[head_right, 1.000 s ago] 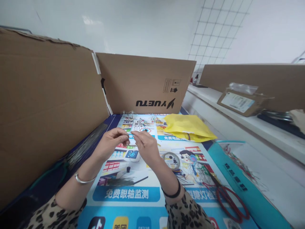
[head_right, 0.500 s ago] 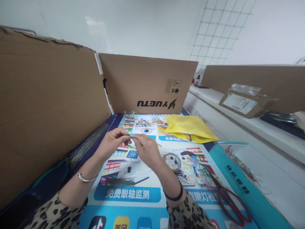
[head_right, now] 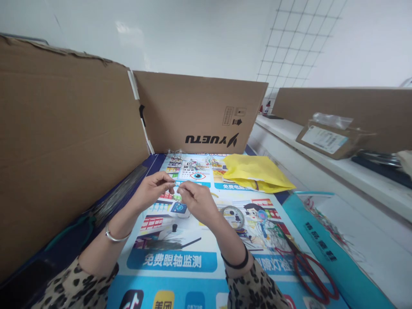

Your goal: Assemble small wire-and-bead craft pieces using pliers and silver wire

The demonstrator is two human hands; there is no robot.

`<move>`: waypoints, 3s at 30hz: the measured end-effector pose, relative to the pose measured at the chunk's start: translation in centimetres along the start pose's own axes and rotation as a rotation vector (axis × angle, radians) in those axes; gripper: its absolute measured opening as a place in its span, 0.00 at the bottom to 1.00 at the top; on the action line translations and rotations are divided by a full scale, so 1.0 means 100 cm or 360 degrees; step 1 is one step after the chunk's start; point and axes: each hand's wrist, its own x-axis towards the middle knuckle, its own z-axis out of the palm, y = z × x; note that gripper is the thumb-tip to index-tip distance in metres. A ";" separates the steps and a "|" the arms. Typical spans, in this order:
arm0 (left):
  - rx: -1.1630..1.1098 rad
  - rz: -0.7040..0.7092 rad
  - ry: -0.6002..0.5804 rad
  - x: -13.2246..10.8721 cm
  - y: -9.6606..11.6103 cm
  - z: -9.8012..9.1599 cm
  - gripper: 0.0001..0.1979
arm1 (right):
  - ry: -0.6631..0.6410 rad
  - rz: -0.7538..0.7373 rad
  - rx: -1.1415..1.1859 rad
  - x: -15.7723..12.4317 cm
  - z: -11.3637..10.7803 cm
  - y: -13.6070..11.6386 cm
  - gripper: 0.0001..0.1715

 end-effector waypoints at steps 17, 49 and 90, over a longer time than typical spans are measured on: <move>-0.0656 -0.0217 -0.0162 -0.008 0.013 0.010 0.09 | 0.0405 -0.0432 -0.0358 0.003 0.009 0.016 0.12; -0.1756 -0.0626 -0.0181 -0.018 0.022 0.030 0.09 | 0.0721 -0.0681 -0.0890 -0.005 0.020 0.019 0.13; -0.0438 -0.0215 -0.0254 -0.009 0.013 0.017 0.07 | 0.0229 0.0501 0.1191 0.007 -0.001 0.015 0.11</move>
